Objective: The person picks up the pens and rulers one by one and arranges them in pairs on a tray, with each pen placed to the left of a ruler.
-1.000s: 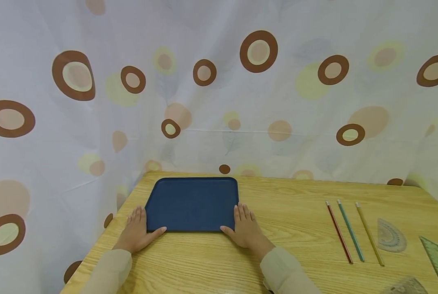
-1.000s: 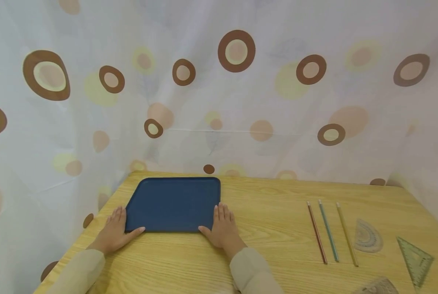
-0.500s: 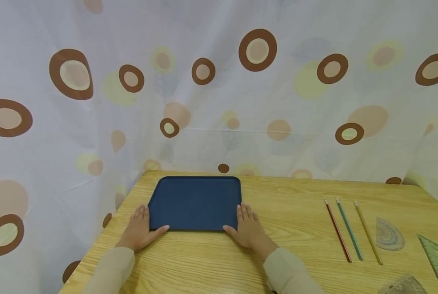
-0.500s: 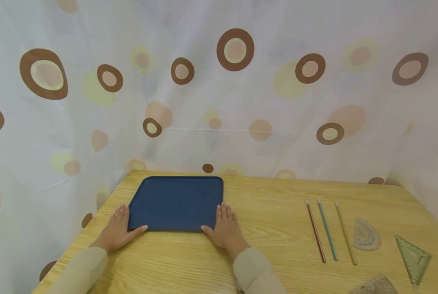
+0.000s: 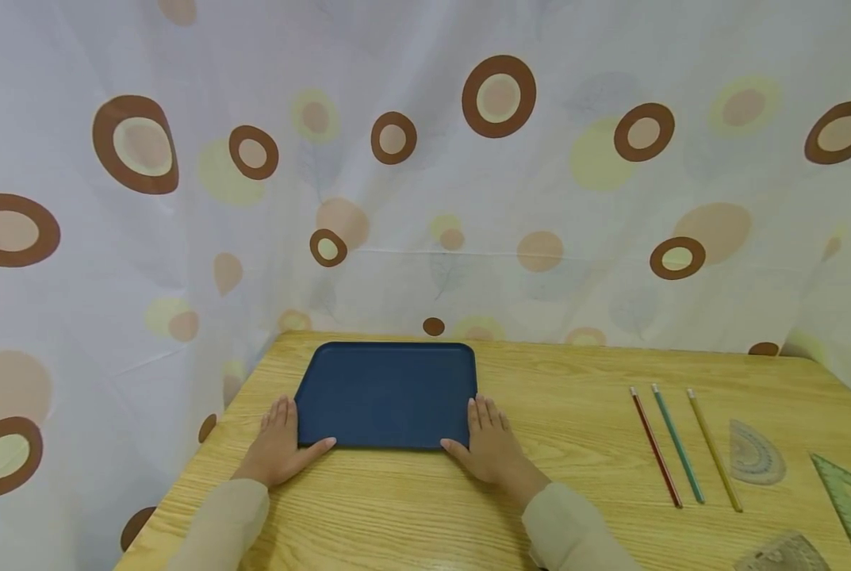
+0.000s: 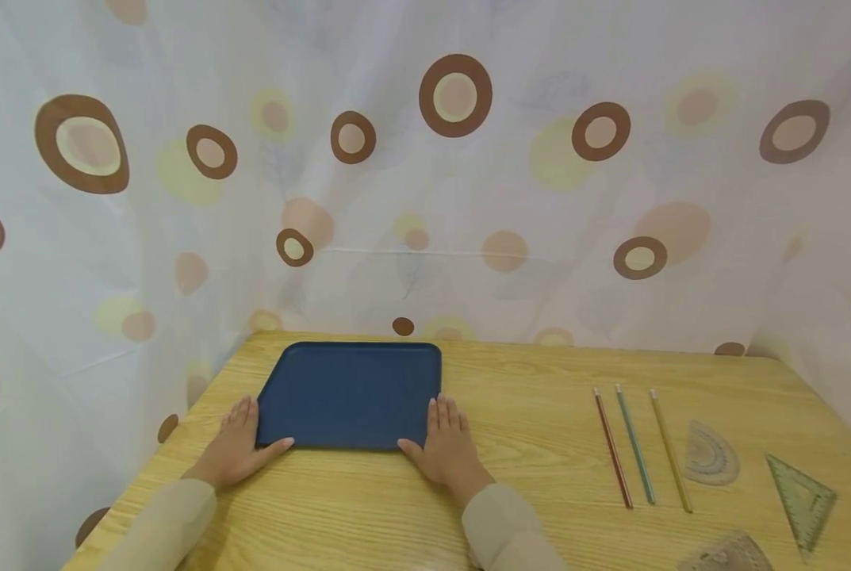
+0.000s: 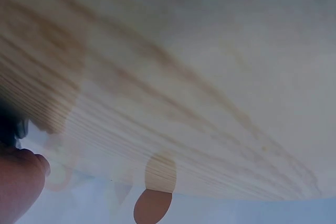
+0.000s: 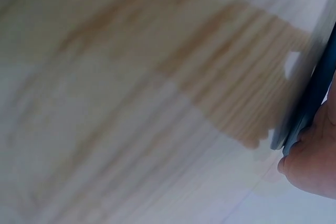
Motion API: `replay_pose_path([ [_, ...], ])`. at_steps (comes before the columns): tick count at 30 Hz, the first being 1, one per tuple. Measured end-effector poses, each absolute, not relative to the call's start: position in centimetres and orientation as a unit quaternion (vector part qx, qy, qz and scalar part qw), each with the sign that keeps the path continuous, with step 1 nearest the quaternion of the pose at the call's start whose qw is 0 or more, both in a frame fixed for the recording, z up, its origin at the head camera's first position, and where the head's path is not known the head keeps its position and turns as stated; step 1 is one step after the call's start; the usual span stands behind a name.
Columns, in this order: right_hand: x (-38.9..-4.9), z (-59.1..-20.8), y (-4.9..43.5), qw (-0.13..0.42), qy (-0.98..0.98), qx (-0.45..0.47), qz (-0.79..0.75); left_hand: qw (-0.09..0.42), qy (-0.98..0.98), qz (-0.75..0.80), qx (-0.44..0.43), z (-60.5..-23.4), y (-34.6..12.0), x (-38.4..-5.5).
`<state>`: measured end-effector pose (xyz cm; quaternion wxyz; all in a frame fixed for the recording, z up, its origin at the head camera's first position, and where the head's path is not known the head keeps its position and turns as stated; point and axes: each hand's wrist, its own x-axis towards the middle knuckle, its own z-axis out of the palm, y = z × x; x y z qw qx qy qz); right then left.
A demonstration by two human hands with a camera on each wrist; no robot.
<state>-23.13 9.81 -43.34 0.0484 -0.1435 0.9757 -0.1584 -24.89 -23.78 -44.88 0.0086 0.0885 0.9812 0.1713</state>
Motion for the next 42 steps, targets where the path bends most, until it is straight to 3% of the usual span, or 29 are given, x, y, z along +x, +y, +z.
replay_pose_path([
  [42,-22.8,-44.0,11.5,0.044,0.977,-0.133,-0.163,0.014,0.982,0.166,0.093,-44.9,-22.2,-25.0],
])
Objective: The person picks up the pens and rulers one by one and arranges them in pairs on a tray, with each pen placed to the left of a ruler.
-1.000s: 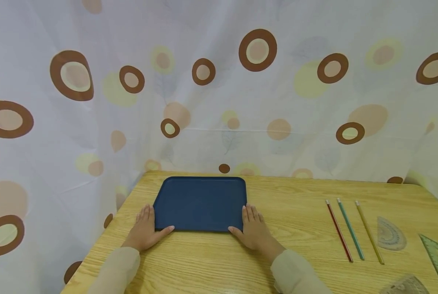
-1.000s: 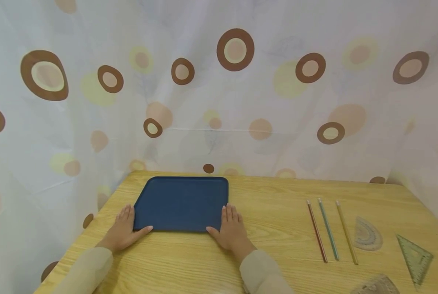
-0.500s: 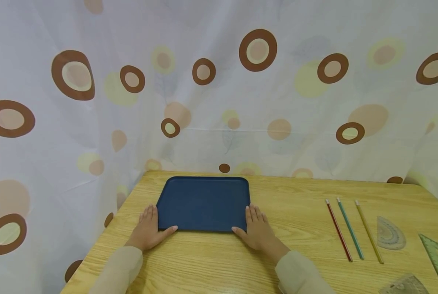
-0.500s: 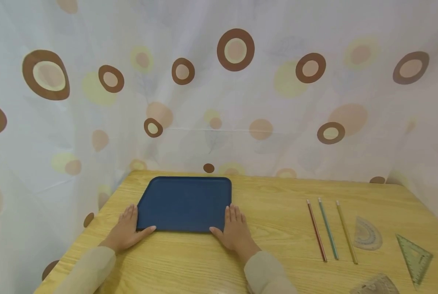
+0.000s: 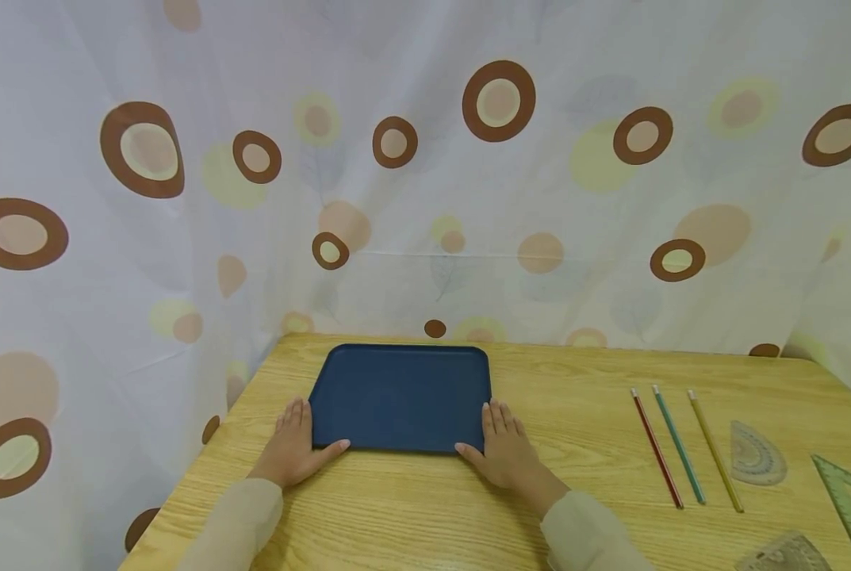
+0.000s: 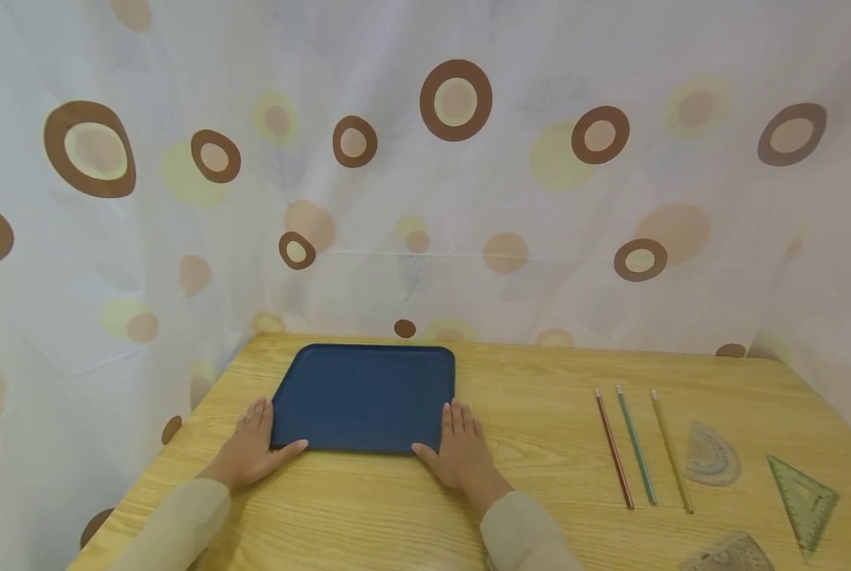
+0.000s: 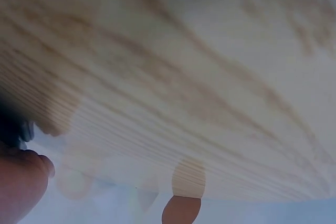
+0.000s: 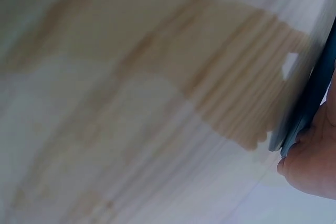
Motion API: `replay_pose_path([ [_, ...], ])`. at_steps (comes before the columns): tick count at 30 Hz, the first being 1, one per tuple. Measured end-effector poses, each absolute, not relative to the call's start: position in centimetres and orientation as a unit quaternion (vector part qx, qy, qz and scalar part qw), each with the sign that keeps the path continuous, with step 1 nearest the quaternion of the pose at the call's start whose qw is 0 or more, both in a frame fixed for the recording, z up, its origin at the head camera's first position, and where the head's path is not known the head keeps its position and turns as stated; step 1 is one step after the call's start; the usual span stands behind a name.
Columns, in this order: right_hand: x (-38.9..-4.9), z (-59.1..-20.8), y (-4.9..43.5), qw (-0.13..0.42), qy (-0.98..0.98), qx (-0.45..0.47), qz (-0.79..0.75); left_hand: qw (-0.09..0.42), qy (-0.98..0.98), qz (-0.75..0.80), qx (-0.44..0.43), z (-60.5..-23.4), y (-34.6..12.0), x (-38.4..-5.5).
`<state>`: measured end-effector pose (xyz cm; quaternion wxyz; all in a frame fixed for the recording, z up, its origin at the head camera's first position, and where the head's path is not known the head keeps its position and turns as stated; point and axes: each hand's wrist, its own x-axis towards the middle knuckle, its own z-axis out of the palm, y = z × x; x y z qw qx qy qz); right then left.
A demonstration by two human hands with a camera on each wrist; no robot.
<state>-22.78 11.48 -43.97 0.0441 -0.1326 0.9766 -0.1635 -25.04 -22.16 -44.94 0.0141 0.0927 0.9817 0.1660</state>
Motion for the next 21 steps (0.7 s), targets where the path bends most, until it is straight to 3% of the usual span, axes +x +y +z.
replay_pose_path([
  [21,-22.4,-43.7,13.0,0.043,0.972,-0.137,-0.184,-0.005,0.981,0.165,0.102,-45.5,-20.9,-25.4],
])
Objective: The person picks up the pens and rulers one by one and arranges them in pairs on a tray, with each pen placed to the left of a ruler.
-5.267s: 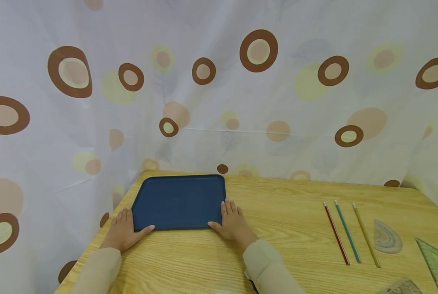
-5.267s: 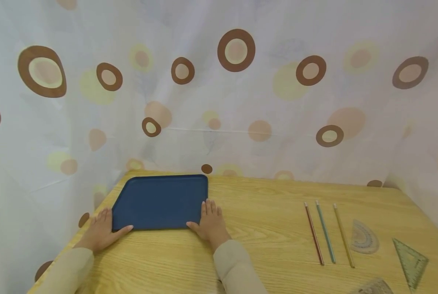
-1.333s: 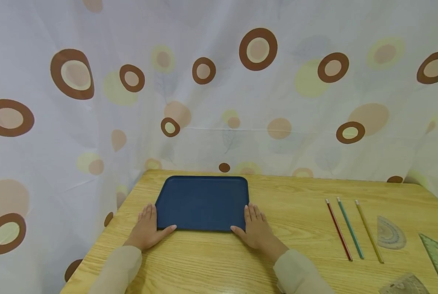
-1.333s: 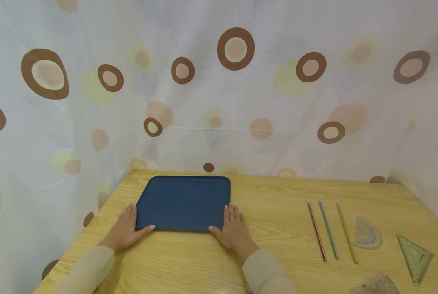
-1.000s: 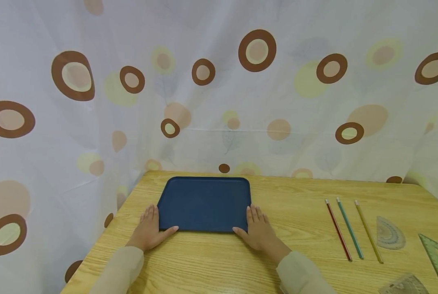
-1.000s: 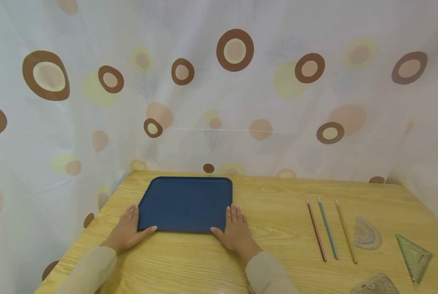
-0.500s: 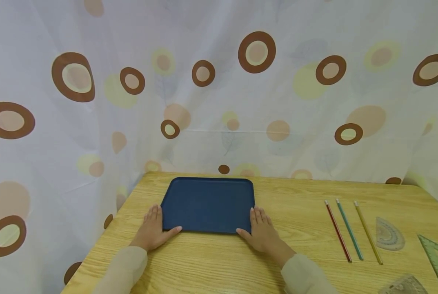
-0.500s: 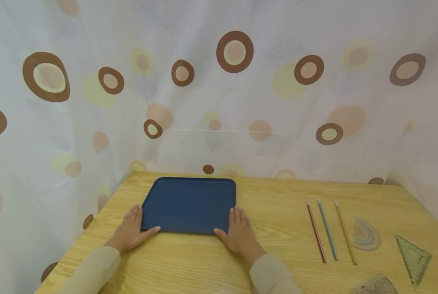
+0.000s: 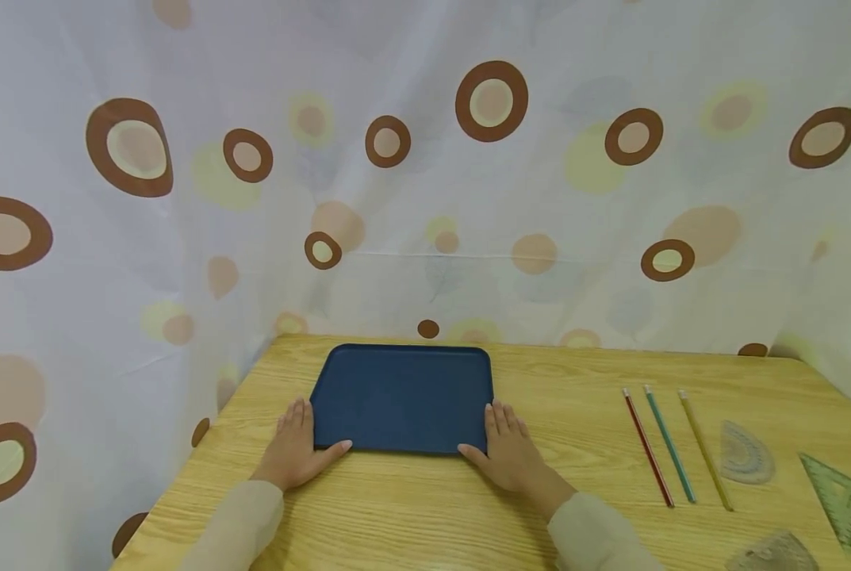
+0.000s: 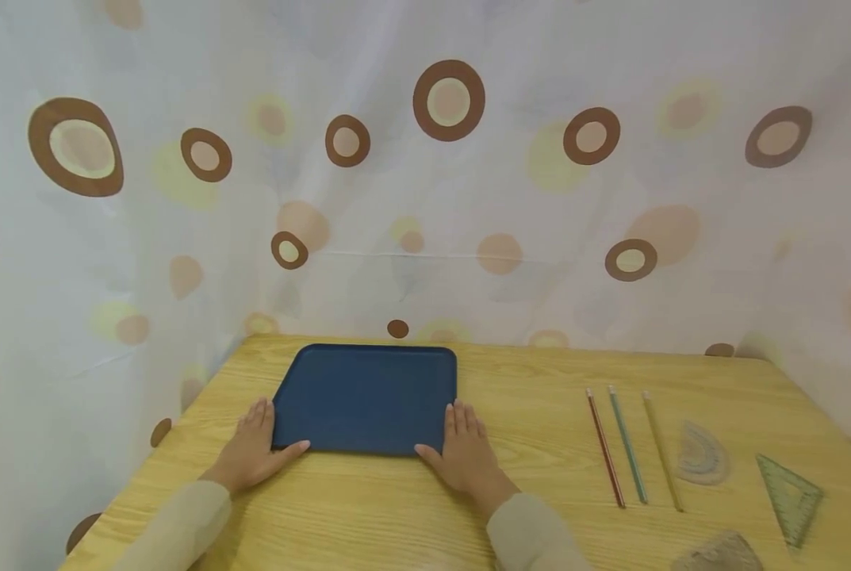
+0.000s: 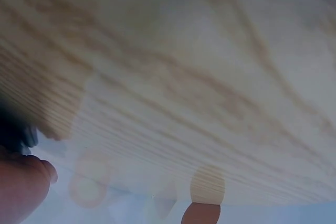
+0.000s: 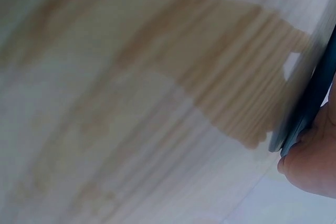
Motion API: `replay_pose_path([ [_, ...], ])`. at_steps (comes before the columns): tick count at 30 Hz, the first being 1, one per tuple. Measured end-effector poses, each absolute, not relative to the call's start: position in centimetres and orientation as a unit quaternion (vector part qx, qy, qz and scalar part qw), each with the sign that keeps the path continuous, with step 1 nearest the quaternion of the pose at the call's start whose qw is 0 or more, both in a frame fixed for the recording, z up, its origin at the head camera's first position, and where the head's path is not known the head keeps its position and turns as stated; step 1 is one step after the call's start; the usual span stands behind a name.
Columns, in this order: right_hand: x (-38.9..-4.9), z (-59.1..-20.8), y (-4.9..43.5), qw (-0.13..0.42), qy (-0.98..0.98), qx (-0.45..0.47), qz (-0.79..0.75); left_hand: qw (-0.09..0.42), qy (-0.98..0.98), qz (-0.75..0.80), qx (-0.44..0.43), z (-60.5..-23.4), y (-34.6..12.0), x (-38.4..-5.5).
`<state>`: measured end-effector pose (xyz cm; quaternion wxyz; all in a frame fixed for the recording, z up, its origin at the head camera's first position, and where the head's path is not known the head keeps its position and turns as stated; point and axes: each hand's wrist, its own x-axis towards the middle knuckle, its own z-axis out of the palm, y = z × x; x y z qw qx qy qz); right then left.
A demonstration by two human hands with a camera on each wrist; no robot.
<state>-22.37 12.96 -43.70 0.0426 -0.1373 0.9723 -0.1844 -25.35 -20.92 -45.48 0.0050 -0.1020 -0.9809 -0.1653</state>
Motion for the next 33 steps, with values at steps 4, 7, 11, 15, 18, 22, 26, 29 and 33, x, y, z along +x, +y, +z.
replay_pose_path([
  [4,-22.24,-43.57,13.05,0.046,0.973,-0.134,-0.182,0.006,-0.982,-0.162,-0.098,-45.53,-20.77,-25.31],
  [7,-22.24,-43.48,12.89,0.043,0.974,-0.131,-0.18,0.001,-0.982,-0.161,-0.097,-45.5,-20.91,-25.3],
  [11,-22.32,-43.51,12.86,0.043,0.976,-0.131,-0.172,0.0,-0.982,-0.161,-0.097,-45.54,-20.91,-25.29],
  [15,-22.32,-43.56,12.9,0.046,0.975,-0.131,-0.174,0.004,-0.982,-0.161,-0.1,-45.47,-20.86,-25.33],
  [18,-22.41,-43.66,13.02,0.048,0.975,-0.131,-0.173,0.005,-0.981,-0.162,-0.104,-45.3,-20.75,-25.35],
  [22,-22.38,-43.58,13.26,0.045,0.975,-0.132,-0.171,0.005,-0.98,-0.166,-0.108,-45.09,-20.52,-25.24],
  [26,-22.25,-43.46,13.48,0.04,0.975,-0.134,-0.173,0.009,-0.979,-0.173,-0.11,-44.97,-20.27,-25.14],
  [29,-22.21,-43.52,13.62,0.04,0.975,-0.135,-0.17,0.007,-0.979,-0.172,-0.109,-44.99,-20.14,-25.06],
  [33,-22.28,-43.72,13.76,0.038,0.975,-0.138,-0.171,0.004,-0.98,-0.168,-0.109,-45.19,-20.08,-25.05],
])
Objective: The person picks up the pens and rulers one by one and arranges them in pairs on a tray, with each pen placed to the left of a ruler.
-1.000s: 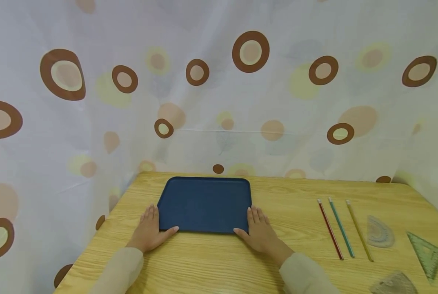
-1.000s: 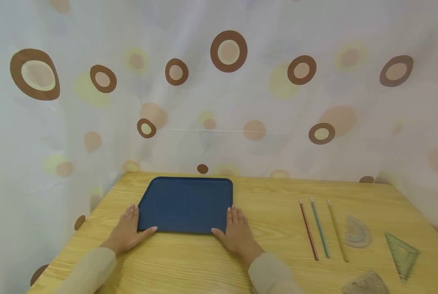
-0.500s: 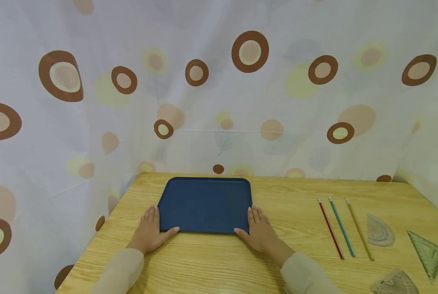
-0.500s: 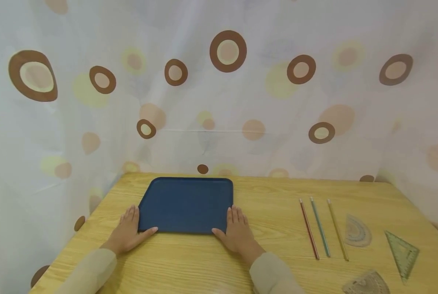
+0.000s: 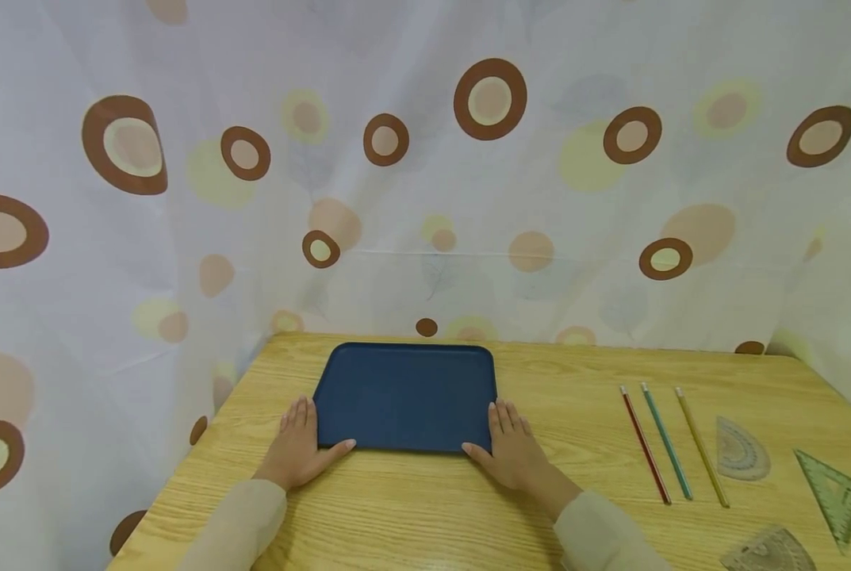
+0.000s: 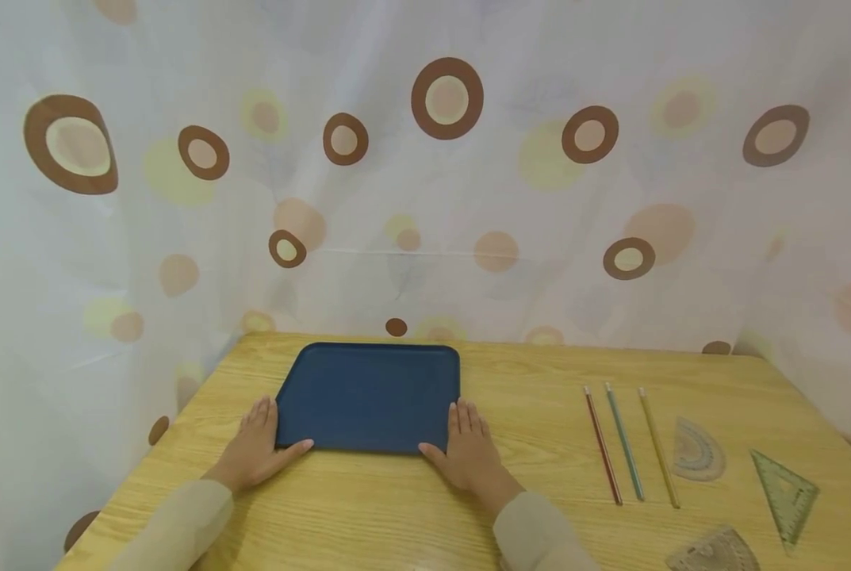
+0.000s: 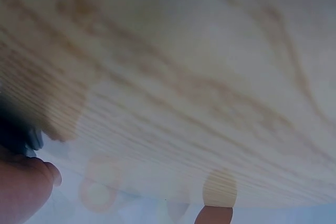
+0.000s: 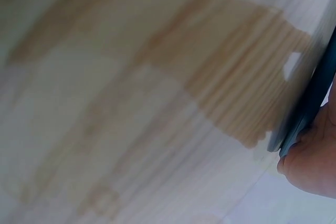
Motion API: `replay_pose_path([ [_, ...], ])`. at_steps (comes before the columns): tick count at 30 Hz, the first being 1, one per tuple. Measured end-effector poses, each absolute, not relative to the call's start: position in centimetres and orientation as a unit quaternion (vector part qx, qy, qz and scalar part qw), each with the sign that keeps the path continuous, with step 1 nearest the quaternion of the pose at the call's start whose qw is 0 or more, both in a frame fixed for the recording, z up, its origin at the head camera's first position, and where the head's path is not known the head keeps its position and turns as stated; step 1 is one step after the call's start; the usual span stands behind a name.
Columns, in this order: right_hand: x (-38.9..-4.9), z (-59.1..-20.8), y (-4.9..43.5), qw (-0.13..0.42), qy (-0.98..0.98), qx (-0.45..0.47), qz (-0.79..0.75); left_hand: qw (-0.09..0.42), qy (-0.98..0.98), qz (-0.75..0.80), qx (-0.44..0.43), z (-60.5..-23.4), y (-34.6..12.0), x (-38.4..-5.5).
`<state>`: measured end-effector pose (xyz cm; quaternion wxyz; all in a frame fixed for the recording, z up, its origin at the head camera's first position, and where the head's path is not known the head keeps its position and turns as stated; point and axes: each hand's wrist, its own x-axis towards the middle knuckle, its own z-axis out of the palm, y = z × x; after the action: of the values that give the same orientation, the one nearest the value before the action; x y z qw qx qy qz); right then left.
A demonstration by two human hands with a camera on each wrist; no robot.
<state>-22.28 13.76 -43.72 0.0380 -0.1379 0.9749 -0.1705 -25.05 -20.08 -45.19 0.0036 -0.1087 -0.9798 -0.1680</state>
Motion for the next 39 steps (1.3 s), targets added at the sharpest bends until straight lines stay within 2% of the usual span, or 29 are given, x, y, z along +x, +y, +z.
replay_pose_path([
  [7,-22.5,-44.5,13.9,0.025,0.976,-0.14,-0.166,-0.001,-0.98,-0.168,-0.103,-45.4,-20.0,-25.1],
  [21,-21.9,-43.5,14.2,0.035,0.974,-0.135,-0.177,0.005,-0.979,-0.171,-0.112,-45.0,-19.6,-24.9],
  [33,-21.8,-43.7,14.9,0.043,0.972,-0.137,-0.184,-0.013,-0.978,-0.179,-0.102,-45.0,-18.9,-24.7],
  [39,-21.7,-43.5,15.7,0.049,0.973,-0.133,-0.183,-0.003,-0.978,-0.178,-0.107,-45.1,-18.1,-24.9],
])
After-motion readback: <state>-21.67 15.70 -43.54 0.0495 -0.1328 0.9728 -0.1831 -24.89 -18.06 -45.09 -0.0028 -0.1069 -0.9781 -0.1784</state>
